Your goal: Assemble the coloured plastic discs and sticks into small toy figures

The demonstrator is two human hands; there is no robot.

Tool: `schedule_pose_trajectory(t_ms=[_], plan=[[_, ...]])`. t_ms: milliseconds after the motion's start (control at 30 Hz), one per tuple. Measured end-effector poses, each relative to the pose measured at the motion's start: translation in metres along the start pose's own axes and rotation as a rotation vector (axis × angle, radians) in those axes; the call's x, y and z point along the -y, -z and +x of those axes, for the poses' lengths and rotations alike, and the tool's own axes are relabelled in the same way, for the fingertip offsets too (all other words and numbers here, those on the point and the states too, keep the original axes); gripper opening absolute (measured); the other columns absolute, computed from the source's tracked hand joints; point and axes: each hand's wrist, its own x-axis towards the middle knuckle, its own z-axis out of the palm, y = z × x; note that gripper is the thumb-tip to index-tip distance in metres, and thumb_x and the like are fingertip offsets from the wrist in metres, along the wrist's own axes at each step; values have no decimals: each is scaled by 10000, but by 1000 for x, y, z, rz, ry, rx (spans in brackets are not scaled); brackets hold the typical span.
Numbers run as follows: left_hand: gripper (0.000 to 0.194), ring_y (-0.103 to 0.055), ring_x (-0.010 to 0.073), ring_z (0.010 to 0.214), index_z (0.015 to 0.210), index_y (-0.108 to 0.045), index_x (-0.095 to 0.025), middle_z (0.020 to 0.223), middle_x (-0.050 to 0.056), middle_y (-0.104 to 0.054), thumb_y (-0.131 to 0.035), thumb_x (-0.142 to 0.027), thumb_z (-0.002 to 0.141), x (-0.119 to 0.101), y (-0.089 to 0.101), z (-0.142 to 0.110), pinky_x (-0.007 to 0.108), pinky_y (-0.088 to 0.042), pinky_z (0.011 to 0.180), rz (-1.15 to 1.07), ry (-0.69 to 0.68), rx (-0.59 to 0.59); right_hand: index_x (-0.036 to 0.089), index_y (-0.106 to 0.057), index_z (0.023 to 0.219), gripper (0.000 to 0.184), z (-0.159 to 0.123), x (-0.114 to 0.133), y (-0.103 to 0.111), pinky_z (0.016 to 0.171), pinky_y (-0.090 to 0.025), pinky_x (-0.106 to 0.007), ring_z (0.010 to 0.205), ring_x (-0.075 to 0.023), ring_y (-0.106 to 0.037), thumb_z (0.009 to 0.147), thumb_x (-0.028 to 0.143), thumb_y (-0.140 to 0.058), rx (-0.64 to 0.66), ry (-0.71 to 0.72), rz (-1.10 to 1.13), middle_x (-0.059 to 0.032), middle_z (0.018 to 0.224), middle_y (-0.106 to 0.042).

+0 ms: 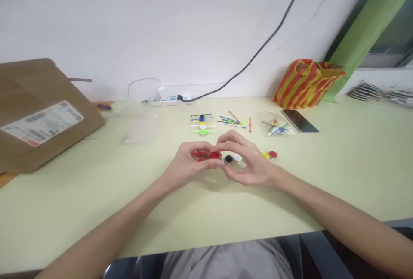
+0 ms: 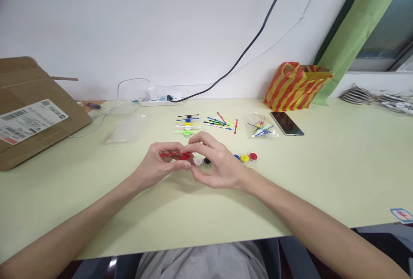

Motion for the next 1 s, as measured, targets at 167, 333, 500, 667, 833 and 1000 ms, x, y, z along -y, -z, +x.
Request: schedule_pose_trajectory(t_ms=[167, 333, 500, 667, 833, 1000], plan=[[254, -705, 188, 753, 841, -771, -145, 807, 65, -754, -869, -365, 760, 0, 0, 1, 270, -577, 715, -19, 18, 30, 216, -603, 1191, 230, -1, 1, -3, 794, -574, -351, 957, -205, -626, 963, 184, -609, -29, 33, -94, -104, 1052, -590], [263, -708, 195, 763, 836, -786, -143, 812, 74, -763, -856, -387, 768, -1, 3, 1, 274, -586, 719, 24, 10, 58, 215, -599, 1162, 185, -2, 0, -8, 710, -562, -304, 860, -173, -628, 984, 164, -586, -65, 73, -191, -90, 1005, -603], [259, -734, 219, 815, 877, -802, -153, 856, 77, -785, -878, -367, 752, -2, 7, 2, 283, -603, 752, 19, 23, 118, 203, -596, 1152, 194, -2, -2, -9, 688, -546, -300, 853, -177, -627, 966, 147, -594, -77, 119, -246, -93, 987, -620], [298, -750, 247, 901, 1002, -809, -166, 953, 91, -796, -842, -385, 803, -1, 10, 1, 316, -616, 817, 49, 25, 171, 217, -598, 1167, 226, -3, -4, -6, 686, -548, -292, 862, -180, -638, 957, 133, -587, -76, 145, -294, -88, 984, -631], [301, -749, 258, 960, 1080, -801, -179, 1021, 100, -795, -797, -380, 856, -3, 11, 0, 344, -618, 876, 89, 29, 187, 216, -599, 1160, 217, -2, -4, -5, 681, -549, -292, 866, -183, -641, 958, 136, -590, -90, 162, -320, -87, 972, -637], [228, -751, 224, 917, 1031, -808, -185, 973, 75, -796, -795, -335, 860, -3, 11, 1, 294, -607, 843, 97, 20, 195, 171, -618, 1109, 151, -3, -4, -6, 659, -538, -294, 832, -187, -641, 960, 144, -622, -97, 186, -333, -106, 953, -646]])
